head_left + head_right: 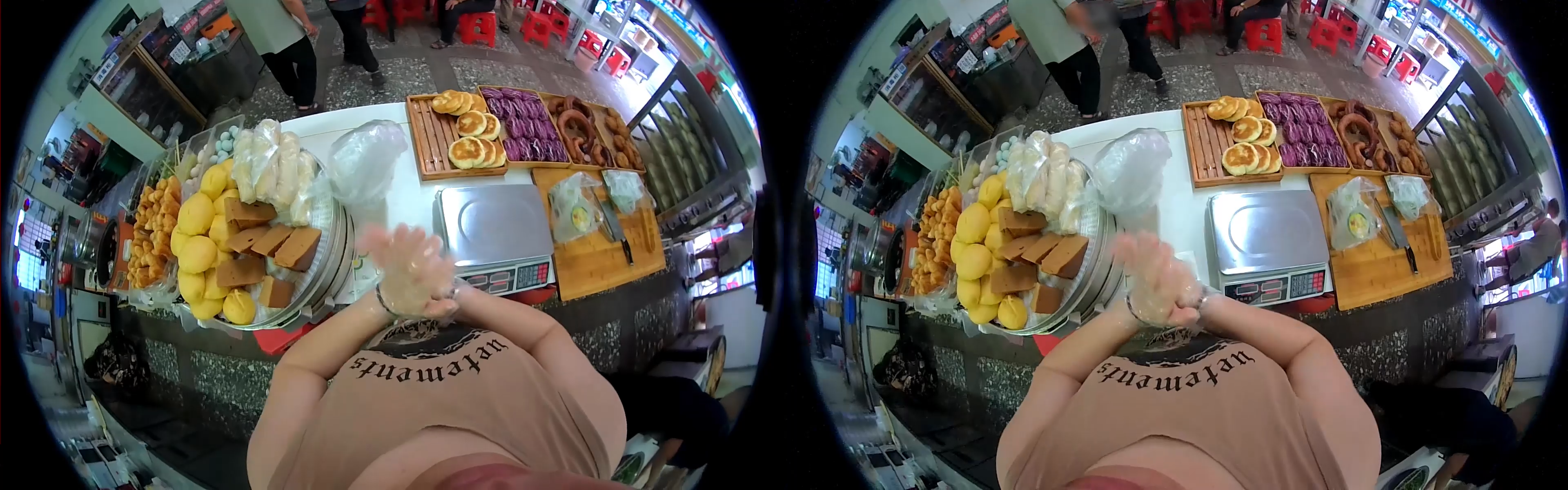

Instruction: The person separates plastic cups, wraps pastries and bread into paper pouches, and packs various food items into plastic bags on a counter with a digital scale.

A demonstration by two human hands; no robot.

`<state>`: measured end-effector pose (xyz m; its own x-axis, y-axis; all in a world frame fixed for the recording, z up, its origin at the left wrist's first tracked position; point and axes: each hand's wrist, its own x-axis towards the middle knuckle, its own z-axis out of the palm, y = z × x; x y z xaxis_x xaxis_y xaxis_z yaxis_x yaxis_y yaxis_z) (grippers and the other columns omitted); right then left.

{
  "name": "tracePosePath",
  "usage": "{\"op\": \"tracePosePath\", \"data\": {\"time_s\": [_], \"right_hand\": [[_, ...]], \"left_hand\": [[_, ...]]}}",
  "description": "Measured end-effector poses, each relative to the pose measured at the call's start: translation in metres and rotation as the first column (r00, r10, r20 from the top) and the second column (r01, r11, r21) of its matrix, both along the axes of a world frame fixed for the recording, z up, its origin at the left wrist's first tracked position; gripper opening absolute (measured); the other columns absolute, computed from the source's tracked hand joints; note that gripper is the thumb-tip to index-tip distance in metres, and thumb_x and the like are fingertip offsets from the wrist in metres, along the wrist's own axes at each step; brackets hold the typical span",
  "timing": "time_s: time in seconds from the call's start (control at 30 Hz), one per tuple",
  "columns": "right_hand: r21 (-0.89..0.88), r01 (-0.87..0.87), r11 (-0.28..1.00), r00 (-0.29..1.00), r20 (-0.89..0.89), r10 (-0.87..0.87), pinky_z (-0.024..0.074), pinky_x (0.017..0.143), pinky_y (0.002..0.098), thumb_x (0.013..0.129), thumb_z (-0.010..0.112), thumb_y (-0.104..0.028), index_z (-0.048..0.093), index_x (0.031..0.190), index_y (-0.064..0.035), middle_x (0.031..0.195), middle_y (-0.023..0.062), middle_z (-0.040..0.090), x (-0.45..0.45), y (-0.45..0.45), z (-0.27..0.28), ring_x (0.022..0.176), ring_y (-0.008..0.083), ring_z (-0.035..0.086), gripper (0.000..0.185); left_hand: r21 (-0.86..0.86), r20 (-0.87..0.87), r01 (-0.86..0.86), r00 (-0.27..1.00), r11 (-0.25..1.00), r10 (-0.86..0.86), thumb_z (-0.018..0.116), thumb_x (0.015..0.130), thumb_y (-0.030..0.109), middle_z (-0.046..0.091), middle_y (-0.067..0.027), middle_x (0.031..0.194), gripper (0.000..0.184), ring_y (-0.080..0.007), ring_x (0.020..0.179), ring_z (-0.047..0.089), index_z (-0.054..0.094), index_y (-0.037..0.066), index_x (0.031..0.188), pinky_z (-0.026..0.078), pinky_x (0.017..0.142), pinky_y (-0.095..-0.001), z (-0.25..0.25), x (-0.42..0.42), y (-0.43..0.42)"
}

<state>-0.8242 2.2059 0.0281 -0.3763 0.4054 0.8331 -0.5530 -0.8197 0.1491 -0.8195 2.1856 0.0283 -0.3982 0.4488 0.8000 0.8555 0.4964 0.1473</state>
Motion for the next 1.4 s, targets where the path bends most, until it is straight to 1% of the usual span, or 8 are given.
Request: {"op": "tracePosePath", "data": {"time_s": [0.3, 0.37, 0.83, 0.97, 1.03, 1.23, 1.3, 1.4], "right_hand": [[-0.007, -0.123, 0.992, 0.962, 0.244, 0.121, 0.0091, 0.111, 0.0559, 0.088, 0.032, -0.067, 0.007, 0.149, -0.0086, 0.154, 0.0198, 0.003, 0.005, 0.016, -0.06, 0.139, 0.0415, 0.008, 0.088], [0.868, -0.442, 0.229, 0.875, 0.473, -0.104, 0.0182, 0.112, 0.046, 0.094, 0.035, -0.054, 0.015, 0.147, -0.0071, 0.151, 0.0189, 0.016, -0.009, 0.079, -0.053, 0.139, 0.033, 0.018, 0.074], [0.215, -0.849, 0.482, 0.044, 0.939, -0.341, 0.0467, 0.084, 0.0339, 0.094, 0.046, -0.046, 0.029, 0.139, 0.0005, 0.135, 0.0164, 0.042, -0.028, 0.179, -0.037, 0.1, 0.0228, 0.055, 0.067], [0.213, -0.835, 0.508, 0.062, 0.953, -0.296, 0.0458, 0.082, 0.0307, 0.094, 0.045, -0.046, 0.032, 0.138, -0.0018, 0.13, 0.0153, 0.046, -0.036, 0.229, -0.055, 0.097, 0.0203, 0.055, 0.064], [0.226, -0.842, 0.49, 0.079, 0.95, -0.302, 0.046, 0.081, 0.0308, 0.094, 0.045, -0.046, 0.033, 0.138, -0.0019, 0.129, 0.0148, 0.047, -0.042, 0.251, -0.065, 0.095, 0.0198, 0.055, 0.063], [0.227, -0.834, 0.504, 0.034, 0.931, -0.363, 0.0477, 0.079, 0.0287, 0.095, 0.045, -0.042, 0.044, 0.131, -0.0026, 0.119, 0.0121, 0.054, -0.073, 0.31, -0.069, 0.09, 0.0178, 0.056, 0.053], [0.305, -0.833, 0.462, 0.122, 0.915, -0.384, 0.0477, 0.08, 0.0277, 0.095, 0.047, -0.038, 0.045, 0.129, -0.0022, 0.118, 0.0113, 0.055, -0.081, 0.324, -0.066, 0.093, 0.0174, 0.057, 0.049], [0.383, -0.845, 0.373, 0.186, 0.865, -0.467, 0.0476, 0.081, 0.0267, 0.095, 0.049, -0.034, 0.043, 0.13, -0.0009, 0.121, 0.0108, 0.054, -0.103, 0.334, -0.056, 0.098, 0.0162, 0.057, 0.049]], "left_hand": [[0.078, 0.125, -0.029, 0.992, 0.997, 0.019, 0.043, 0.087, 0.059, 0.024, -0.027, 0.145, 0.074, -0.0448, 0.135, 0.023, 0.041, 0.004, 0.136, 0.01, 0.11, -0.0587, -0.034, 0.007, -0.004], [0.111, 0.199, -0.071, 0.979, 0.991, 0.047, 0.048, 0.086, 0.054, 0.022, -0.0275, 0.145, 0.072, -0.0452, 0.134, 0.023, 0.039, 0.004, 0.137, 0.011, 0.11, -0.0574, -0.032, 0.008, -0.011], [-0.276, 0.639, -0.506, 0.538, 0.817, 0.549, 0.054, 0.086, 0.026, 0.056, -0.0139, 0.12, 0.034, -0.0326, 0.108, 0.053, 0.058, 0.008, 0.114, 0.042, 0.094, -0.0402, -0.006, -0.206, -0.117], [-0.348, 0.214, -0.546, 0.745, 0.762, 0.632, 0.051, 0.087, 0.027, 0.062, -0.0159, 0.107, 0.033, -0.0338, 0.106, 0.054, 0.061, 0.004, 0.108, 0.041, 0.094, -0.0411, 0.007, -0.208, -0.127], [-0.82, 0.429, -0.195, 0.413, 0.538, 0.803, 0.054, 0.085, 0.023, 0.044, -0.0199, 0.133, 0.05, -0.034, 0.123, 0.04, 0.044, 0.003, 0.13, 0.033, 0.103, -0.0405, 0.013, -0.227, -0.114], [0.112, 0.574, -0.65, 0.66, 0.752, 0.485, 0.056, 0.078, 0.019, 0.035, -0.0246, 0.14, 0.071, -0.0366, 0.132, 0.031, 0.028, -0.002, 0.14, 0.026, 0.11, -0.0395, 0.023, -0.226, -0.127], [-0.562, 0.142, -0.663, 0.511, 0.494, 0.848, 0.054, 0.079, 0.012, 0.034, -0.0208, 0.14, 0.062, -0.038, 0.129, 0.031, 0.037, 0.005, 0.138, 0.026, 0.109, -0.0407, -0.024, -0.234, -0.168], [-0.548, 0.263, -0.604, 0.533, 0.579, 0.804, 0.051, 0.081, 0.012, 0.047, -0.0221, 0.128, 0.049, -0.0365, 0.118, 0.043, 0.047, 0.005, 0.13, 0.036, 0.1, -0.0416, -0.022, -0.207, -0.122]]}}
